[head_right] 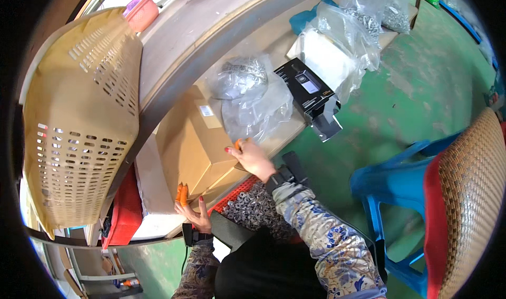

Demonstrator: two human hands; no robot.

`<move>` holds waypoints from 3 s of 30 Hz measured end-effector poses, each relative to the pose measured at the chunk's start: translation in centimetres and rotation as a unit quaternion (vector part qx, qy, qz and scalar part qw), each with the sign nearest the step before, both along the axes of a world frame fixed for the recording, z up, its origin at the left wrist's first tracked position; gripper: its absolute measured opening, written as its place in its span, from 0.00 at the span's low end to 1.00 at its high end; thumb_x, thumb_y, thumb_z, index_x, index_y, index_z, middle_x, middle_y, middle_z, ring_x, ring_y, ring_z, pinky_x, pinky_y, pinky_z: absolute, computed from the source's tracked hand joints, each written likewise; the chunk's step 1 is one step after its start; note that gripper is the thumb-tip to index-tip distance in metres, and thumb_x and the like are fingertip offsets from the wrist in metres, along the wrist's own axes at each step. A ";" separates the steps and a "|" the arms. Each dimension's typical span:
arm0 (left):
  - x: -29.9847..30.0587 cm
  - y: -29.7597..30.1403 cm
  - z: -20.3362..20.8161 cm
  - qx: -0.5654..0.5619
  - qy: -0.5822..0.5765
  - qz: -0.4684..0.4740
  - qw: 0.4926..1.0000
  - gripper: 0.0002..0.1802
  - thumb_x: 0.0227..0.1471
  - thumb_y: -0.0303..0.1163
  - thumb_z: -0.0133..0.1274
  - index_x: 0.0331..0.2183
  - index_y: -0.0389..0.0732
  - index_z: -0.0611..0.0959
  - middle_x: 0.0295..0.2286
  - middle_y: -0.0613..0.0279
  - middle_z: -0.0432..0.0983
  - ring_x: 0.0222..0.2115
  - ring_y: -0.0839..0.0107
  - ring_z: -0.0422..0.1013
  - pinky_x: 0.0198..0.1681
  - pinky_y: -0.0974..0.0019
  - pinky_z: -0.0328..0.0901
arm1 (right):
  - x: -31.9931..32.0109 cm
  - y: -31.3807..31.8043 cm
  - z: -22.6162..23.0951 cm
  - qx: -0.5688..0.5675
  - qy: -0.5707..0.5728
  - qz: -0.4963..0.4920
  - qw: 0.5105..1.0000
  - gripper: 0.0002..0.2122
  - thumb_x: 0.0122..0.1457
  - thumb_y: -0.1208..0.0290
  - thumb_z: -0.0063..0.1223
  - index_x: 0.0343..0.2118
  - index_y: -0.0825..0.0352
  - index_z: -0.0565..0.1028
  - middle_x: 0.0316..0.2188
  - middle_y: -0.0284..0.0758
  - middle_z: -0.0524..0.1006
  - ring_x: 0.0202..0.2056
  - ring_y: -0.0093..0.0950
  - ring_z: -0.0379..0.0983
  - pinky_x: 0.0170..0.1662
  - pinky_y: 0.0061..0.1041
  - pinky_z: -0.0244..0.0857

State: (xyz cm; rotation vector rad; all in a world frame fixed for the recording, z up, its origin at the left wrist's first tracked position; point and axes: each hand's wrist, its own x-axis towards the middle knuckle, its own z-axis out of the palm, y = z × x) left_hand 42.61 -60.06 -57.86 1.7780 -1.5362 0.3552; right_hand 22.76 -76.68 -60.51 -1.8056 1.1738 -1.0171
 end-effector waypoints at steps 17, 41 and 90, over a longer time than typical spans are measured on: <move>-0.5 0.5 1.5 0.062 -0.065 -0.004 0.996 0.27 0.49 0.32 0.55 0.51 0.36 0.69 0.47 0.49 0.64 0.49 0.50 0.57 0.53 0.49 0.48 | -2.0 1.8 -0.2 0.248 -0.069 0.034 0.966 0.35 0.44 0.39 0.55 0.43 0.72 0.73 0.38 0.50 0.76 0.44 0.43 0.72 0.48 0.33 0.63; -0.7 -4.6 6.2 0.123 -0.001 -0.112 0.986 0.49 0.34 0.42 0.66 0.56 0.37 0.63 0.57 0.46 0.54 0.54 0.46 0.55 0.56 0.48 0.51 | -0.7 2.8 4.3 0.398 -0.419 0.150 0.802 0.17 0.51 0.76 0.60 0.43 0.72 0.68 0.36 0.36 0.75 0.36 0.23 0.74 0.39 0.20 0.71; -2.1 -5.5 5.2 0.158 -0.056 -0.052 0.984 0.43 0.42 0.45 0.60 0.57 0.42 0.62 0.53 0.43 0.57 0.53 0.48 0.55 0.54 0.43 0.48 | -0.3 1.3 3.3 0.400 -0.356 0.029 0.844 0.25 0.55 0.56 0.55 0.47 0.72 0.69 0.37 0.36 0.75 0.38 0.23 0.71 0.39 0.20 0.63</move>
